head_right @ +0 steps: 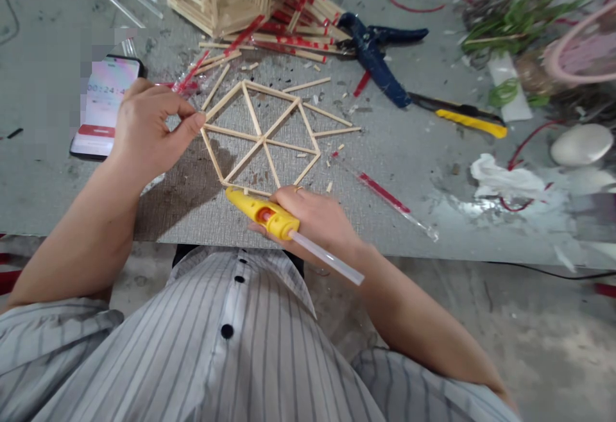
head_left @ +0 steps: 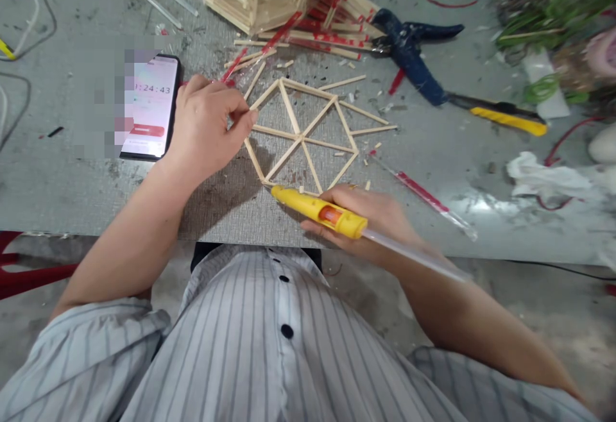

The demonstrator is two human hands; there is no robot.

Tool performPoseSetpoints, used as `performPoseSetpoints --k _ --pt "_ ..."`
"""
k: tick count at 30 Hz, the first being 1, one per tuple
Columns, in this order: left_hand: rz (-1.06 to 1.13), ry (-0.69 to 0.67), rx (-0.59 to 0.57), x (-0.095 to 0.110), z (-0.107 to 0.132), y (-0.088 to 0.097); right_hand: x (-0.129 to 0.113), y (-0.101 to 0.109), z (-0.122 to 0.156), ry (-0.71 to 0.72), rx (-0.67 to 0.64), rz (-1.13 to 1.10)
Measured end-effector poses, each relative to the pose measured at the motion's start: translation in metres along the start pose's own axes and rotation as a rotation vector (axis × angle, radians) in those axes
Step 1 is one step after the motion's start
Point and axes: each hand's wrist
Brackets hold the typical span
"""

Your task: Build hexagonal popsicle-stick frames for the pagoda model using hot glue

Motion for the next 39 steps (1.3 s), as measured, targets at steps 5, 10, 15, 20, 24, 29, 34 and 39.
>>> performPoseSetpoints --k 5,10,15,20,24,29,34,39 --pt "0.044 -0.052 0.120 -0.005 0.001 -0.008 0.007 -0.010 0.006 0.047 0.032 0.066" --pt "0.050 -0.041 0.107 -0.005 0.003 -0.006 0.018 -0.015 0.015 0.073 0.047 0.119" --pt "0.032 -0.019 0.076 -0.003 0.002 -0.005 0.019 -0.013 0.022 0.049 0.109 0.051" --pt "0.009 -0.018 0.074 -0.004 0.001 -0.008 0.019 -0.011 0.032 0.058 0.198 0.000" --pt "0.000 -0.016 0.073 -0.004 0.000 -0.010 0.026 -0.010 0.045 0.056 0.237 -0.017" --pt "-0.018 -0.017 0.077 -0.003 0.000 -0.011 0.033 -0.008 0.063 -0.007 0.294 -0.055" --pt "-0.013 -0.025 0.100 -0.006 -0.001 -0.015 0.026 -0.007 0.063 0.022 0.321 -0.036" --pt "-0.019 -0.034 0.118 -0.008 -0.001 -0.019 0.013 -0.021 0.037 0.175 0.286 0.042"
Point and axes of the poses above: each hand's wrist, its own z-axis away from the middle knuckle, its own y-axis out of the back of the hand, x = y × z, and after that the axes turned 15 degrees about -z, right-handed
